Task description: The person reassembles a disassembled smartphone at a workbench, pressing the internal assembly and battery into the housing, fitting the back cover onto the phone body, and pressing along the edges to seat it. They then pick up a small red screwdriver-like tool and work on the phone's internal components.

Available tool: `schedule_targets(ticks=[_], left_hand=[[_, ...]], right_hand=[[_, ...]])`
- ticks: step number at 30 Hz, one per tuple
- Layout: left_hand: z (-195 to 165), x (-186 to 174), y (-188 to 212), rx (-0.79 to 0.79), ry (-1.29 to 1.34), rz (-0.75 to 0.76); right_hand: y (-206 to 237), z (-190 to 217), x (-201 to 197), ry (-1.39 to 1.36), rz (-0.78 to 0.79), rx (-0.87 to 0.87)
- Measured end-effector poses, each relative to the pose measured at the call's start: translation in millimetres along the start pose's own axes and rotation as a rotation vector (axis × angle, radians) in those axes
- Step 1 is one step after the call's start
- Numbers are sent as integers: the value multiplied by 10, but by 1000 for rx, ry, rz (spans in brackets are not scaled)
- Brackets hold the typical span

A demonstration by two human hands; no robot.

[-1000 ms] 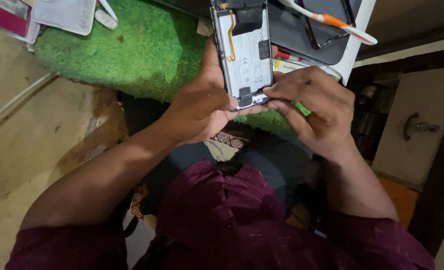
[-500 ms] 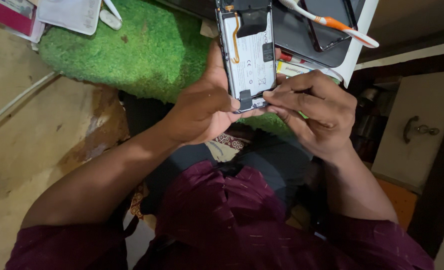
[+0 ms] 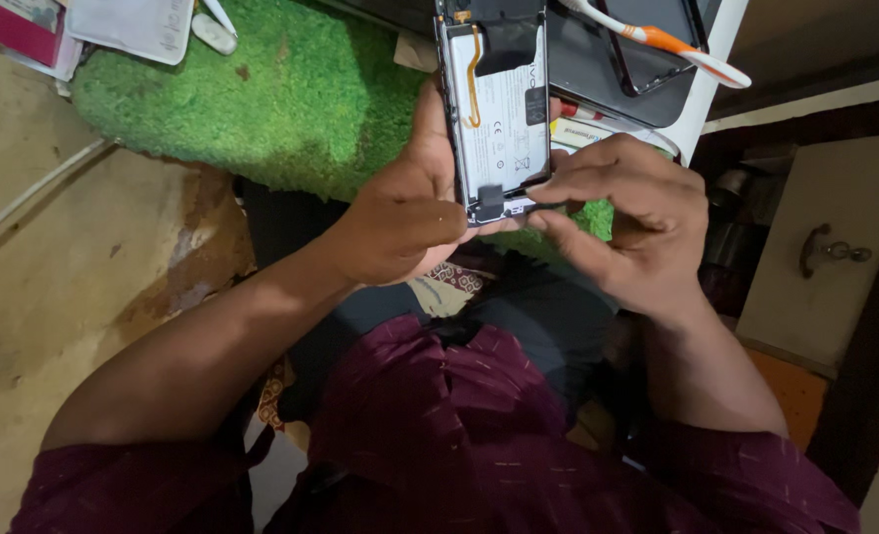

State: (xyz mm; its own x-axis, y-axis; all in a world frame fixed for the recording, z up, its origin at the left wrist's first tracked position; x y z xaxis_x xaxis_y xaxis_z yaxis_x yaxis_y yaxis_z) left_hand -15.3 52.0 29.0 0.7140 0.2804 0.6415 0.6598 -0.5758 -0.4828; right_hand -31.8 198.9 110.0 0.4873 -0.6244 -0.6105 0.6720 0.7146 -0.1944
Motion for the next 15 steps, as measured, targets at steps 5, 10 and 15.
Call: schedule_targets(ticks=[5,10,15], left_hand=[[-21,34,-17,-11,48,-1],[-7,39,-36,-28,60,-18],[-22,50,-44,-19,54,16]], right_hand=[[1,-66,-6,-83,9,17],[13,-34,37,-22,39,4],[-7,-17,53,5,68,0]])
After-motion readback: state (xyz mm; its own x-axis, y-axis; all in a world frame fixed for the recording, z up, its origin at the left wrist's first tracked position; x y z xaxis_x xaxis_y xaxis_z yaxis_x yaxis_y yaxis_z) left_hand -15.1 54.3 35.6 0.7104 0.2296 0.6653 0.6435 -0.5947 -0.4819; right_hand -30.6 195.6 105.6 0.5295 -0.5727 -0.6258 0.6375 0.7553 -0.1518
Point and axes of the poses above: each hand's wrist, its own y-axis away from the middle knuckle, its own x-axis out of the palm, z = x × y, the point moved 8 cm from there along -y, towards the middle knuckle, and after that the axes turned 13 degrees about z, right-handed, at the moved point
